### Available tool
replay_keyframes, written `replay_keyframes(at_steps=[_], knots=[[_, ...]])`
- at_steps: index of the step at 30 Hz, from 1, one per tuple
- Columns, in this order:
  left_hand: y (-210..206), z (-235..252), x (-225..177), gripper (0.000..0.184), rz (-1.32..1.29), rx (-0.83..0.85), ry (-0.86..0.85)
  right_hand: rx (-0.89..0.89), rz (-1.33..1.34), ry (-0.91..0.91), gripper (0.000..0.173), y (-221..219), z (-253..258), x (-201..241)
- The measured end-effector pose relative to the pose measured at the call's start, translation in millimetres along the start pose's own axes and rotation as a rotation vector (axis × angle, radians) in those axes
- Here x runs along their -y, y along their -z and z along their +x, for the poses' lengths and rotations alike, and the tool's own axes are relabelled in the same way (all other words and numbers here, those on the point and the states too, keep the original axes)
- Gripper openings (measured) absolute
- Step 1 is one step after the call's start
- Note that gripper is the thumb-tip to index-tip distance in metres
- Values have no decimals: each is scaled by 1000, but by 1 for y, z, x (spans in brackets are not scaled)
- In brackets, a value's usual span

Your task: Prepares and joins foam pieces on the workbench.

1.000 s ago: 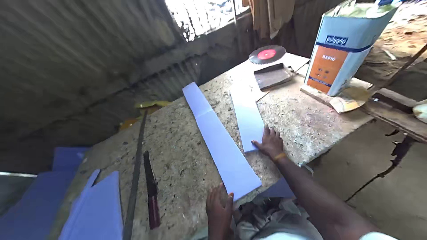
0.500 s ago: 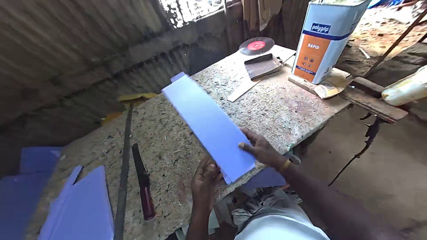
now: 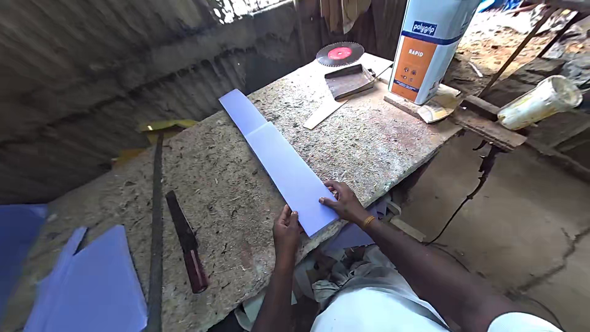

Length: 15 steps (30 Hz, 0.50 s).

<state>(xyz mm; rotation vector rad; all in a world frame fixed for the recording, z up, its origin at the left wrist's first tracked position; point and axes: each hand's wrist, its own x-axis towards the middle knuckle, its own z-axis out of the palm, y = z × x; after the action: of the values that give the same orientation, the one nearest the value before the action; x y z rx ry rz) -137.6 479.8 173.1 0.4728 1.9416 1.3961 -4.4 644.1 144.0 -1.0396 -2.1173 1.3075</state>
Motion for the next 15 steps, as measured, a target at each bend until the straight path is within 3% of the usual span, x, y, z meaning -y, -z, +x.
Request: replay_keyframes(at_steps=[4,9,15], knots=[[-1,5,8,60,146,-15,-23,-6,-97,43,56,-3,2,-1],[-3,2,6,56,148,-43,-27,37,-50,-37,55,2,-1,6],[24,-22,16,54,224,-72,-62,133,-112,-67,54,-4,-29,15]])
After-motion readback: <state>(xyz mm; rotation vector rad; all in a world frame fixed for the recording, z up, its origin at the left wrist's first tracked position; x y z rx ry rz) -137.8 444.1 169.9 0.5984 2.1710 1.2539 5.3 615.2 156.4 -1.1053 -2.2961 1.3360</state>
